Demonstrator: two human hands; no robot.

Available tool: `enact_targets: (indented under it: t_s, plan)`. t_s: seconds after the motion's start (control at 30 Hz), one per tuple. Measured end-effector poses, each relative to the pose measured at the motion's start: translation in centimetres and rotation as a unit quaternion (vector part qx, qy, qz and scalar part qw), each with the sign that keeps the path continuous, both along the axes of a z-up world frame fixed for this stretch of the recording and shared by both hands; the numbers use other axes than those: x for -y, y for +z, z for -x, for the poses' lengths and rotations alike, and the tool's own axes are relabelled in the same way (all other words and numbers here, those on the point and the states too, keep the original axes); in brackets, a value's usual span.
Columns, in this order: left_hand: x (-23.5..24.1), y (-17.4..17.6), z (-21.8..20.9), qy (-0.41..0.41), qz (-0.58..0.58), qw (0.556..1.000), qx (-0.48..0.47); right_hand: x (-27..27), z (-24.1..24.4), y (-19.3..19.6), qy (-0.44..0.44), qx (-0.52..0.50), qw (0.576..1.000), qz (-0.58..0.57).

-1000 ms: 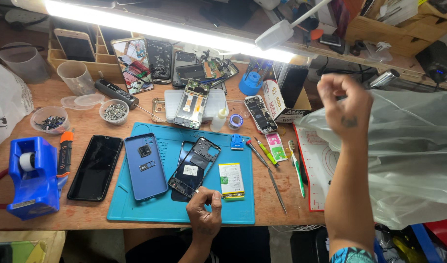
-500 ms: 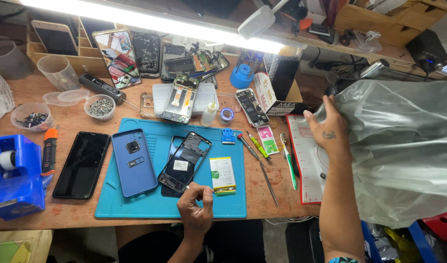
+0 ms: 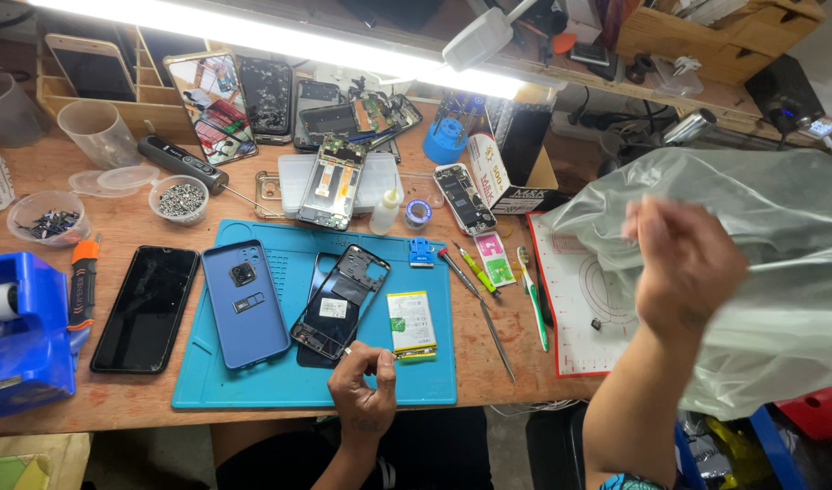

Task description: The person works on a mobile phone battery, peeling off a protective film and then using a soldering iron to work on the battery connector. The person handles the battery and tools on a cluttered workbench with other phone parts nearby.

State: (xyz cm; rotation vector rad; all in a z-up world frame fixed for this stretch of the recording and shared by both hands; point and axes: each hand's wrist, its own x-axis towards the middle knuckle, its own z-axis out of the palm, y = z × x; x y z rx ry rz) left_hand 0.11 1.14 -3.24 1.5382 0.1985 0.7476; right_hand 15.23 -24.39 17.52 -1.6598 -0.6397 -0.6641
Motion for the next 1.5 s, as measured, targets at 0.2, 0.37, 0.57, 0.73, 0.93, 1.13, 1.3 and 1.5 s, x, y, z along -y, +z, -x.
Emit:
enact_targets:
  t_s: [0.2, 0.37, 0.57, 0.73, 0.93, 1.13, 1.3, 1.5]
  plan:
    - [0.1, 0.3, -0.2, 0.004, 0.001, 1.0, -0.002, -5.6, 9.3, 1.5, 0.501, 0.079, 0.856, -0.101]
    - [0.0, 0.3, 0.0, 0.011, -0.019, 1.0, -0.014, -10.8, 10.3, 2.5, 0.708, 0.105, 0.682, -0.149]
    - [0.0, 0.5, 0.2, 0.01, -0.016, 1.0, -0.023, -12.8, 10.3, 3.4, 0.759, 0.142, 0.616, -0.159]
    - [0.1, 0.3, 0.2, 0.012, -0.035, 0.999, -0.022, -12.2, 11.0, 2.8, 0.753, 0.146, 0.616, -0.179]
    - [0.2, 0.5, 0.1, 0.02, -0.038, 0.999, -0.027, -11.7, 11.7, 2.5, 0.762, 0.12, 0.608, -0.186]
    - [0.2, 0.5, 0.1, 0.02, -0.044, 0.998, -0.027, -11.5, 11.6, 2.4, 0.73, 0.119, 0.647, -0.186]
    - [0.2, 0.7, 0.2, 0.03, -0.055, 0.997, -0.048, -10.8, 11.8, 0.3, 0.536, 0.09, 0.831, -0.117]
    - [0.3, 1.3, 0.0, 0.022, -0.045, 0.997, -0.061, -9.9, 10.1, -8.5, 0.23, -0.118, 0.966, -0.029]
